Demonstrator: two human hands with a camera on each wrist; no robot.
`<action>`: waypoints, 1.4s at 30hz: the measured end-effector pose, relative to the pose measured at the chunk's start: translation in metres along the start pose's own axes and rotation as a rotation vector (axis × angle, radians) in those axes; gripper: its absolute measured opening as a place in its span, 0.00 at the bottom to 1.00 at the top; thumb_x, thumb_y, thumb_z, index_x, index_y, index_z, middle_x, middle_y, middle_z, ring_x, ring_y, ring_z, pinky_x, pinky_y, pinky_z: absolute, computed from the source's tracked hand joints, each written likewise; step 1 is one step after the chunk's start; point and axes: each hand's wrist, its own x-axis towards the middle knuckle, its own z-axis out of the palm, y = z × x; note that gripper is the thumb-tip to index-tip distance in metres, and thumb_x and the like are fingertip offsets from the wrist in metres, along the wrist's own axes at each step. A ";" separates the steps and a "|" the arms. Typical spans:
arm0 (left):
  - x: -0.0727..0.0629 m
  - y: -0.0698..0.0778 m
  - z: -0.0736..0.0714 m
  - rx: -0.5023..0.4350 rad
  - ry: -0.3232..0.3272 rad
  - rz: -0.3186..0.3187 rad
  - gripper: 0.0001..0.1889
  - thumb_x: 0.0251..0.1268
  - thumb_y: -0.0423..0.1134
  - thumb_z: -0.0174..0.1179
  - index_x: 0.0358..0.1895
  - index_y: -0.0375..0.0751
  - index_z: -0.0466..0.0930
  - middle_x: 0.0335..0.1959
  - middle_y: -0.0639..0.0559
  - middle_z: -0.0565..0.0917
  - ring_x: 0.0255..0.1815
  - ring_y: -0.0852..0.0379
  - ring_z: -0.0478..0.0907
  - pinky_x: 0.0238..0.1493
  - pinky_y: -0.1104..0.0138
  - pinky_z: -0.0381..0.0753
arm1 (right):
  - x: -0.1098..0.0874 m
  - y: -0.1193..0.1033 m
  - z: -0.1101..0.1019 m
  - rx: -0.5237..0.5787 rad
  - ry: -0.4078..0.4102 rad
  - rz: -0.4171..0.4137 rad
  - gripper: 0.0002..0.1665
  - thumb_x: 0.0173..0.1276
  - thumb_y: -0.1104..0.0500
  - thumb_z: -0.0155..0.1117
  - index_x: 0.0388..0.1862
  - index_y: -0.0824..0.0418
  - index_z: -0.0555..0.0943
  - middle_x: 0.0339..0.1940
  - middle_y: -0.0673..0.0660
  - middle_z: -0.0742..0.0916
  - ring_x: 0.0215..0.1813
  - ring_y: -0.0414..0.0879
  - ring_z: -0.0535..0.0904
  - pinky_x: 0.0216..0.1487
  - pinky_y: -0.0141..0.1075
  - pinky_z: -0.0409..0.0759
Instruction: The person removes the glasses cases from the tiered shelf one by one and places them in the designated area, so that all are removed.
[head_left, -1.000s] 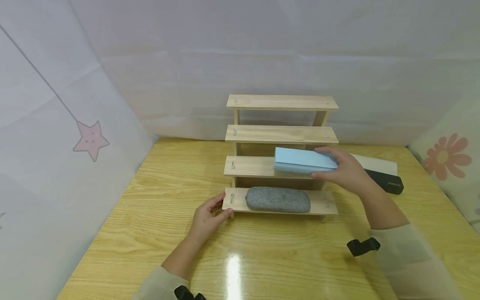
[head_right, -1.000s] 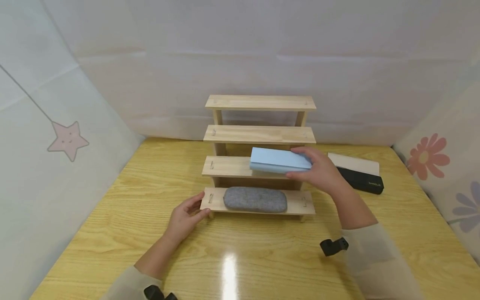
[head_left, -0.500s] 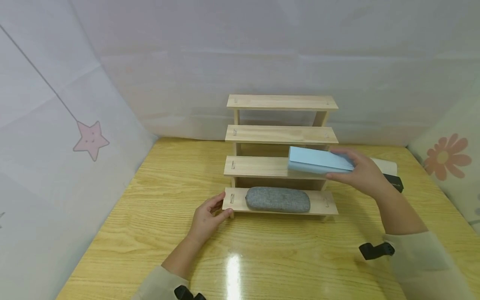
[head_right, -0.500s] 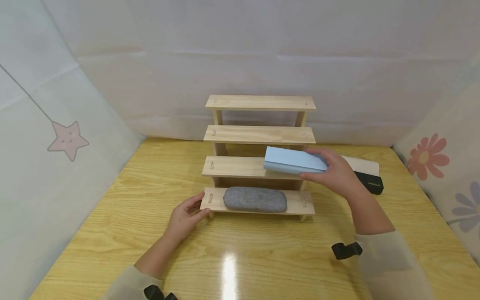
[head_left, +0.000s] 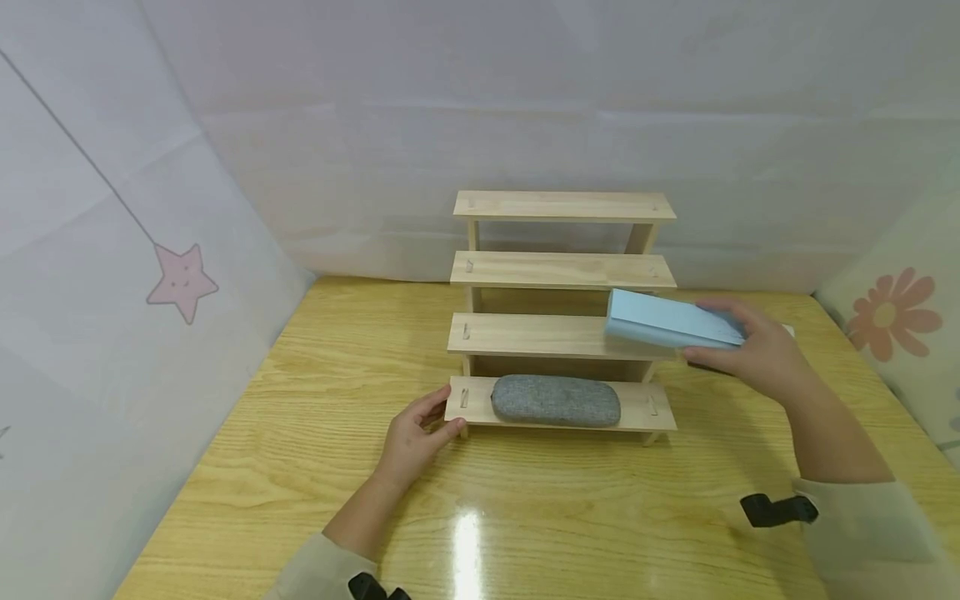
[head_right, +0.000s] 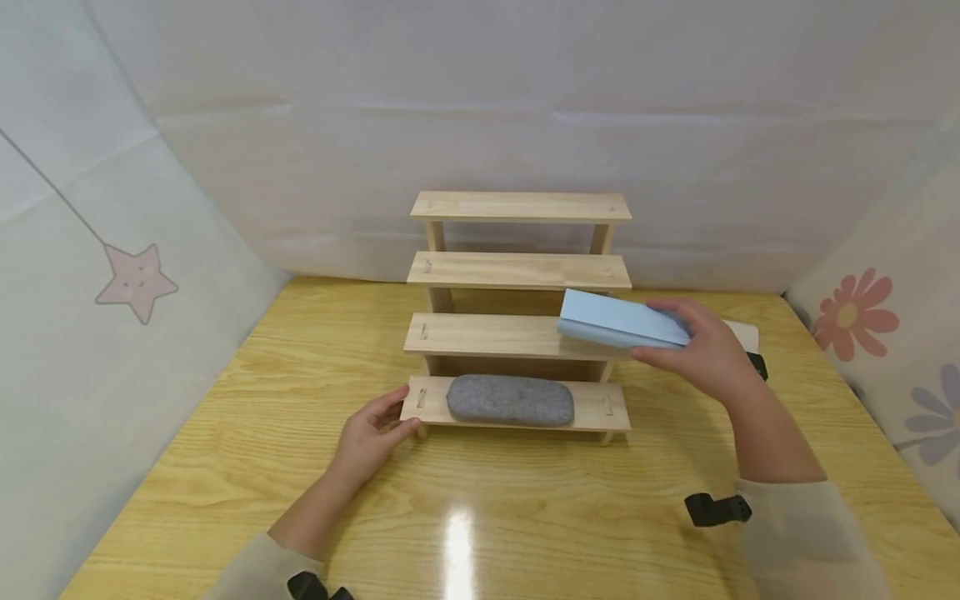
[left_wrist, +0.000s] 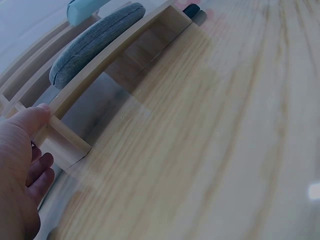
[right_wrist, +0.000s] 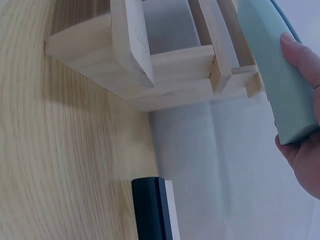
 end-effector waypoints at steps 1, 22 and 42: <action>0.000 0.000 0.000 -0.001 0.000 0.000 0.31 0.57 0.38 0.71 0.65 0.35 0.74 0.66 0.41 0.76 0.63 0.45 0.77 0.64 0.60 0.79 | -0.001 0.001 -0.001 0.001 0.003 -0.001 0.49 0.58 0.42 0.74 0.74 0.57 0.64 0.70 0.70 0.70 0.59 0.66 0.69 0.49 0.56 0.75; -0.003 0.008 0.001 0.008 0.007 -0.046 0.30 0.59 0.34 0.69 0.65 0.33 0.72 0.67 0.41 0.75 0.64 0.44 0.76 0.66 0.57 0.78 | -0.016 0.037 -0.023 -0.034 0.092 0.037 0.48 0.61 0.46 0.73 0.74 0.63 0.63 0.69 0.72 0.68 0.55 0.60 0.68 0.39 0.28 0.66; 0.000 -0.001 0.001 0.006 0.005 -0.006 0.31 0.58 0.38 0.70 0.65 0.35 0.73 0.66 0.41 0.76 0.63 0.45 0.78 0.64 0.60 0.79 | -0.036 0.068 -0.033 -0.077 0.137 0.077 0.51 0.62 0.46 0.72 0.75 0.66 0.59 0.68 0.79 0.66 0.54 0.70 0.68 0.33 0.25 0.67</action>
